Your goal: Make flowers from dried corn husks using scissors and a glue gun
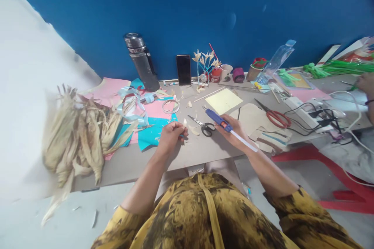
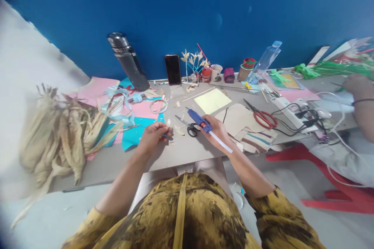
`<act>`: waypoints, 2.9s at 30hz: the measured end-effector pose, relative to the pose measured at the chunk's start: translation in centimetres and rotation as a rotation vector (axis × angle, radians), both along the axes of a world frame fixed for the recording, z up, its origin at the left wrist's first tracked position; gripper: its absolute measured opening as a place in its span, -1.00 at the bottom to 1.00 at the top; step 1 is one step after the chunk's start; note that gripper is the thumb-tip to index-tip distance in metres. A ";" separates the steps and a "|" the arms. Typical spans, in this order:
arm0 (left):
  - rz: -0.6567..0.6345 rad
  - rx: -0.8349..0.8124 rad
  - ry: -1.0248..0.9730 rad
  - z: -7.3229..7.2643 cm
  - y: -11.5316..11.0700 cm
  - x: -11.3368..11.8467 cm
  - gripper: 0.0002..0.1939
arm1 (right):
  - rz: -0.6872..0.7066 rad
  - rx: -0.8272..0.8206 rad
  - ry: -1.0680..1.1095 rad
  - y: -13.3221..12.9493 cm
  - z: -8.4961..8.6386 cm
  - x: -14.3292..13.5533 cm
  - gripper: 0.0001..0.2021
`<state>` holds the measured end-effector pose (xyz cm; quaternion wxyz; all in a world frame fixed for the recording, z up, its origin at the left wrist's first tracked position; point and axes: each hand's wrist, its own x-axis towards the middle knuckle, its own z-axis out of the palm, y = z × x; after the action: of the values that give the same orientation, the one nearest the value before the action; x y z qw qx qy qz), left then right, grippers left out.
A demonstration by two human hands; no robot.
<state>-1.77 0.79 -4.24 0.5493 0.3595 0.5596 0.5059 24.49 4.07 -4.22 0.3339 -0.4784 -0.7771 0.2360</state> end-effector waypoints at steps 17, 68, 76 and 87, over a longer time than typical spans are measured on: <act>0.044 0.006 -0.097 0.0 -0.7 -0.6 -0.77 | 0.144 0.061 -0.498 -0.6 1.1 1.4 -0.50; 0.023 0.061 -0.476 3.5 -3.0 5.1 -0.75 | -0.072 0.401 -0.261 -4.8 4.2 -6.3 -0.81; 0.024 0.108 -0.349 2.6 -2.8 4.7 -0.80 | -0.042 0.197 -0.083 -4.2 3.5 -6.8 -0.78; -0.040 0.061 -0.326 1.5 -2.0 5.2 -0.79 | -0.049 0.093 0.036 -4.4 3.3 -6.4 -0.80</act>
<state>3.40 -1.21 -2.71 0.6316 0.3000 0.4403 0.5632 18.10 -0.29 -0.97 0.3756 -0.4768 -0.7691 0.1999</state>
